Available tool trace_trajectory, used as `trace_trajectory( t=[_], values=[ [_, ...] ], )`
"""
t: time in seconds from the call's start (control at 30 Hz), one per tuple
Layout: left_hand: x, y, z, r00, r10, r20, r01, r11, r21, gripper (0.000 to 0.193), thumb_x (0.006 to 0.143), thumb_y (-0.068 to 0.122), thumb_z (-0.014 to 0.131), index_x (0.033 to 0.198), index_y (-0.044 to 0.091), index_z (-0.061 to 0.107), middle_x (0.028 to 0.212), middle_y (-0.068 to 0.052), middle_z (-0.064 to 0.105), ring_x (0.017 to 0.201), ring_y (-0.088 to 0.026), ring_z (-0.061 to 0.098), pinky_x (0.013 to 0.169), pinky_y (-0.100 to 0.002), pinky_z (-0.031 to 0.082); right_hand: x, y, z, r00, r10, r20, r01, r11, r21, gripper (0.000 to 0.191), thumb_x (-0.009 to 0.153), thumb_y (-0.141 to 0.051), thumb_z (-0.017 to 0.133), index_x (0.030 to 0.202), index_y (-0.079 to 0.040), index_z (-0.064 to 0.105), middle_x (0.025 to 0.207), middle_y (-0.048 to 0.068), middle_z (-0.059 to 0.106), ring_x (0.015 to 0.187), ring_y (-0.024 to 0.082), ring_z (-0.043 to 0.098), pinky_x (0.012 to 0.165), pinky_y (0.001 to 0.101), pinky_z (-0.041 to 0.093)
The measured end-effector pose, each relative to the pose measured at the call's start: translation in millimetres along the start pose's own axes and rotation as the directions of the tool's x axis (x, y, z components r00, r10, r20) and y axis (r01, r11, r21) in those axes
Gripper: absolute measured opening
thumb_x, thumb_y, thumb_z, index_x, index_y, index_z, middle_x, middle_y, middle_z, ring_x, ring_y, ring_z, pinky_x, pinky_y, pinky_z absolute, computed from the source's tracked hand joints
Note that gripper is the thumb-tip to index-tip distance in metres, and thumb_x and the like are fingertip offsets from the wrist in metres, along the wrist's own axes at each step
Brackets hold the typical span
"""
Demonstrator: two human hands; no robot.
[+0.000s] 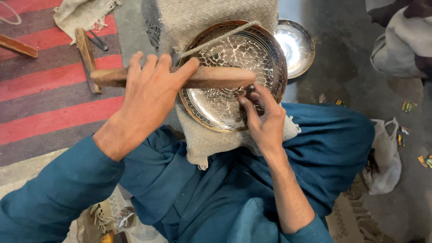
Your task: The person sits cross-legged on the floor and decorates a brass plate resting on a cloth cushion, holding a punch against the plate and striking it with a wooden mallet to work the pattern across the plate's surface.
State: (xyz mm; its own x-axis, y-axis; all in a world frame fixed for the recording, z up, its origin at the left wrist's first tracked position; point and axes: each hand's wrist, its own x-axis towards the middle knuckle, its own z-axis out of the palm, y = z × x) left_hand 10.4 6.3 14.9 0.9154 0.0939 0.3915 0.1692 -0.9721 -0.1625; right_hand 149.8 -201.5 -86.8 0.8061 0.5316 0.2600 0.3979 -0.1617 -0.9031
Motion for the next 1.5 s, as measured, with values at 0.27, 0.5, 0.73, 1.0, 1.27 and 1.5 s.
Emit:
trace_trajectory(
  t=[0.27,0.5,0.73,1.0,1.27,1.5],
  values=[
    [6,1,-11,0.984,-0.132,0.117,0.173,0.844,-0.507,0.079,0.085,0.000,0.066,0.158,0.019,0.041,0.105,-0.017,0.058,0.102,-0.040,0.059,0.087,-0.052,0.048,-1,-2,2,0.999,0.051,-0.016,-0.048,0.987,0.151,0.028,0.101,0.004,0.069,0.127,0.000,0.062,0.102,0.009,0.078,0.093,0.009,0.072,0.082,0.0236,0.058],
    [15,3,-17,0.996,0.071,-0.052,-0.075,0.994,-0.075,0.073,0.089,0.003,0.069,0.155,0.022,0.043,0.101,-0.013,0.057,0.099,-0.034,0.059,0.089,-0.051,0.049,-2,-4,2,0.997,0.070,-0.019,-0.067,0.985,0.160,0.030,0.098,0.001,0.072,0.126,0.000,0.063,0.098,0.008,0.077,0.089,0.008,0.072,0.078,0.0241,0.060],
    [14,11,-18,1.000,-0.009,0.014,0.010,0.998,-0.058,0.068,0.091,0.004,0.064,0.156,0.023,0.053,0.101,-0.010,0.060,0.096,-0.031,0.060,0.080,-0.047,0.047,-2,-4,2,0.997,0.045,-0.058,-0.039,0.995,0.091,0.029,0.097,-0.001,0.076,0.123,0.001,0.063,0.097,0.007,0.078,0.087,0.010,0.072,0.077,0.0247,0.058],
    [-39,21,-35,0.953,-0.228,0.202,0.296,0.847,-0.441,0.064,0.078,0.007,0.070,0.140,0.012,0.054,0.103,-0.019,0.063,0.097,-0.043,0.063,0.078,-0.053,0.050,27,-9,-42,0.996,0.016,0.090,-0.057,0.875,0.480,0.019,0.105,0.002,0.067,0.122,-0.003,0.062,0.105,0.007,0.076,0.096,0.011,0.072,0.091,0.0272,0.061],
    [-121,97,-4,0.582,-0.659,0.477,0.748,0.206,-0.630,0.051,0.085,0.008,0.064,0.134,0.011,0.052,0.092,-0.019,0.071,0.092,-0.035,0.075,0.077,-0.038,0.057,78,-8,-46,0.693,-0.128,0.709,0.083,0.992,0.098,0.035,0.092,-0.002,0.073,0.126,-0.002,0.069,0.095,0.006,0.071,0.090,0.012,0.070,0.080,0.0275,0.059],
    [-145,153,9,0.397,-0.775,0.491,0.754,-0.029,-0.656,0.058,0.081,0.002,0.065,0.136,0.008,0.048,0.091,-0.016,0.069,0.084,-0.028,0.072,0.078,-0.036,0.056,90,-8,-37,0.560,-0.231,0.796,0.268,0.959,0.090,0.038,0.090,-0.011,0.076,0.127,-0.006,0.067,0.098,0.005,0.079,0.090,0.012,0.074,0.082,0.0292,0.059]
  ],
)
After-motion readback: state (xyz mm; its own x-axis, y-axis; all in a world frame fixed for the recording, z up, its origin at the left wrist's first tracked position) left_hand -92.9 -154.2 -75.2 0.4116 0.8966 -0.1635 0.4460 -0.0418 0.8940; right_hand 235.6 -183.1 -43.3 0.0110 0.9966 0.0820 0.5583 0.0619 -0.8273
